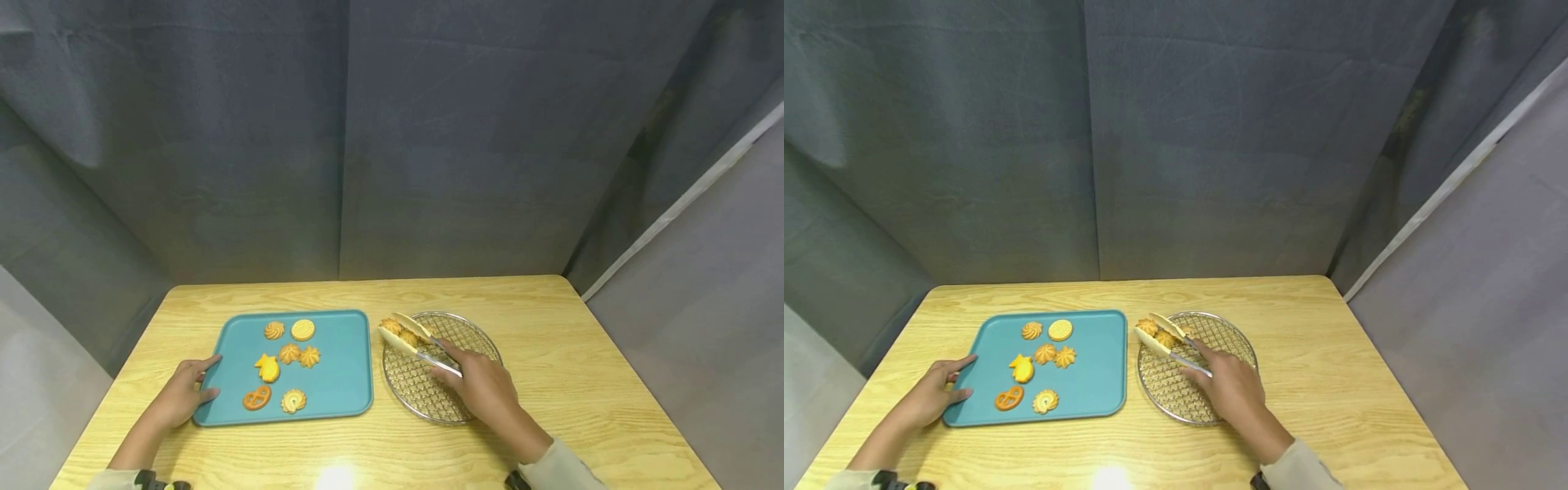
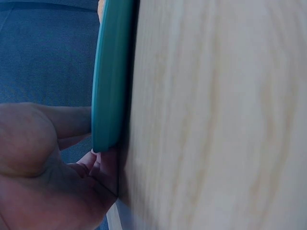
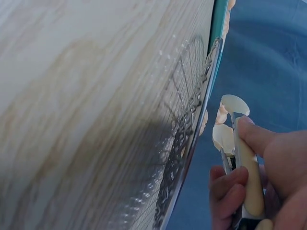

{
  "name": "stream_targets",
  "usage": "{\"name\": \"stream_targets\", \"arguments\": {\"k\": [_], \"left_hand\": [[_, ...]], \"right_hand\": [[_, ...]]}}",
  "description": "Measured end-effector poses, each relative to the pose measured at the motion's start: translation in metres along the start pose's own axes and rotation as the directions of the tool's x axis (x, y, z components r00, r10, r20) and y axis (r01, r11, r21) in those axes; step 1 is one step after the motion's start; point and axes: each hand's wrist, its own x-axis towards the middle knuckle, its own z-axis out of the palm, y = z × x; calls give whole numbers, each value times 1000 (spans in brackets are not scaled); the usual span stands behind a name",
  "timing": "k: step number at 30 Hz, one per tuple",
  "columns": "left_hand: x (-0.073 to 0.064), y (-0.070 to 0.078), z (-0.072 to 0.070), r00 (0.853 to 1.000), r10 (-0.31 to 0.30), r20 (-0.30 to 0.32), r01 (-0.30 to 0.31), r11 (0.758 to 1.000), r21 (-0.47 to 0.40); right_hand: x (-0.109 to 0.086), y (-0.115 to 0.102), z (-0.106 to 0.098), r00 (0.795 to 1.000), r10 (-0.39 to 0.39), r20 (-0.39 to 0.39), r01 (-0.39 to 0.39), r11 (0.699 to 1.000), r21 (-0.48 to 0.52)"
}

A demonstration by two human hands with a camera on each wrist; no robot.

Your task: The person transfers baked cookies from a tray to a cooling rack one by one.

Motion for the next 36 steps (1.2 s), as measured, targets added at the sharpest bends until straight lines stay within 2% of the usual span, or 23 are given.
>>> {"name": "stream_targets", "arguments": {"k": [10,27,36], "left_hand": [[1,-4,1,1000,-7,0,7,1000,1],[0,-1,0,1000,10,-8,-10,1000,5],[1,-1,0,1000,15,-2,-15,1000,-5]], "right_hand": [[-4,8,-4,1000,28,-4,-28,1000,11],[-13,30,-15,999,41,-30,-41,999,7],[-16,40,-21,997,76,-21,-76,997,3]]}}
